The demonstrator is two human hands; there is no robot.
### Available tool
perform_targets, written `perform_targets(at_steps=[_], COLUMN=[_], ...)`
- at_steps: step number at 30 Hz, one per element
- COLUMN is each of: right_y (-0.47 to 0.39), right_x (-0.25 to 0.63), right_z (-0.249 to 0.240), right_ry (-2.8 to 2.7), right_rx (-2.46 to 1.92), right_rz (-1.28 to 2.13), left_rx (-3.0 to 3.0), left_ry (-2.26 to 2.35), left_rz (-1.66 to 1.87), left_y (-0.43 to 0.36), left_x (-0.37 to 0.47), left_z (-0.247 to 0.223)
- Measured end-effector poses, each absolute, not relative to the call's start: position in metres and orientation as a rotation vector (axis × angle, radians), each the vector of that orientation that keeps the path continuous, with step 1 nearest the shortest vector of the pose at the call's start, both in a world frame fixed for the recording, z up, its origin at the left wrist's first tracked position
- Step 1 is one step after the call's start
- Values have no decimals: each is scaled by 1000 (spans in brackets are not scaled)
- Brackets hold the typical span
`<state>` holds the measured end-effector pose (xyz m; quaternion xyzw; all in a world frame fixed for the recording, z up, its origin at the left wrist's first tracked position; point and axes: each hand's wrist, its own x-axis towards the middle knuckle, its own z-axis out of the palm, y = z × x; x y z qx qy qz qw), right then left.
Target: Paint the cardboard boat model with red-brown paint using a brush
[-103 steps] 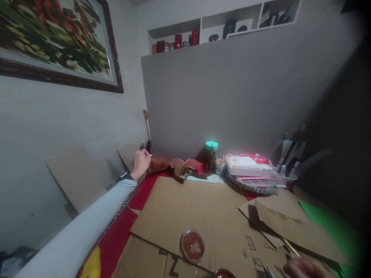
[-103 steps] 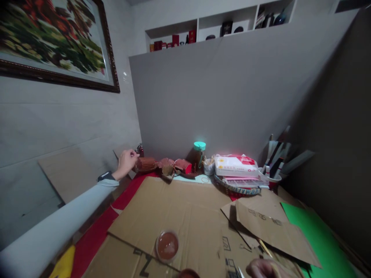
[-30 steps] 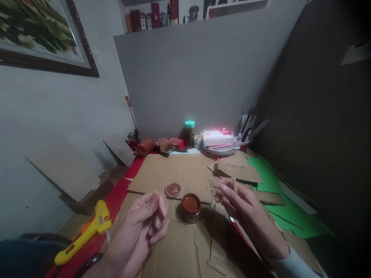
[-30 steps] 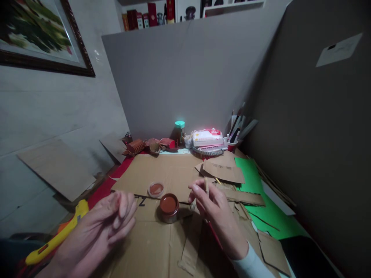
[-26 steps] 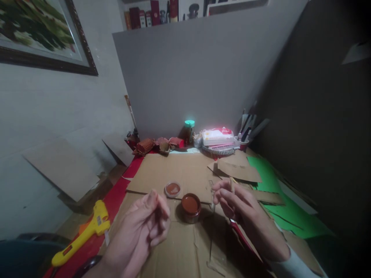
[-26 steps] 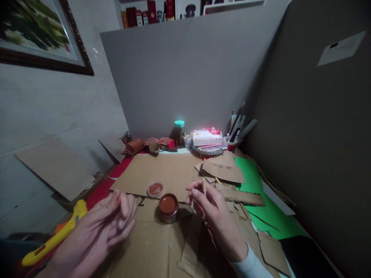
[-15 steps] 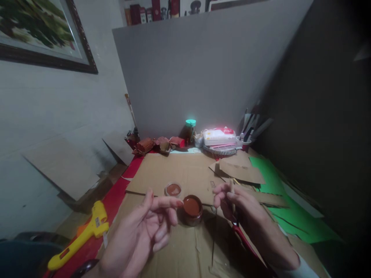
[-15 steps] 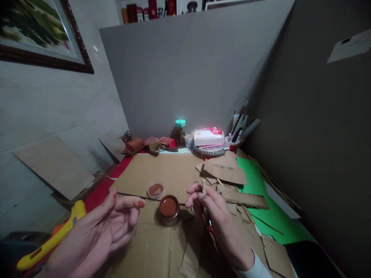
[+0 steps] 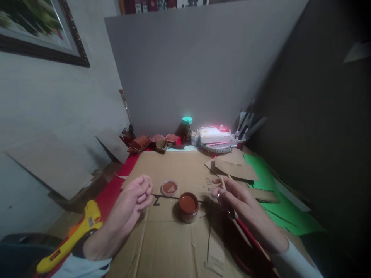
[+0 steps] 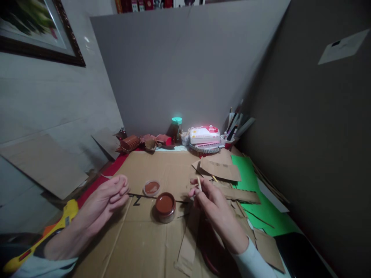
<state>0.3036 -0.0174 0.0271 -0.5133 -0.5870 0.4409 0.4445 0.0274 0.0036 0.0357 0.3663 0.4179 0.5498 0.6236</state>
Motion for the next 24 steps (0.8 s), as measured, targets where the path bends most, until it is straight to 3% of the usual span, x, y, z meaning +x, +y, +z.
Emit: perform_targets(at_steps=[12,24], right_y=[-8,-53], right_x=[322,308], right_z=[-6,12], right_ry=[-1744,-2060], right_rx=[-1525,-1635], right_rz=[773,589], left_rx=[831,723], left_ry=[825,960], left_rz=[1249,1309], left_y=[8,11], left_x=[27,28], left_z=[27,27])
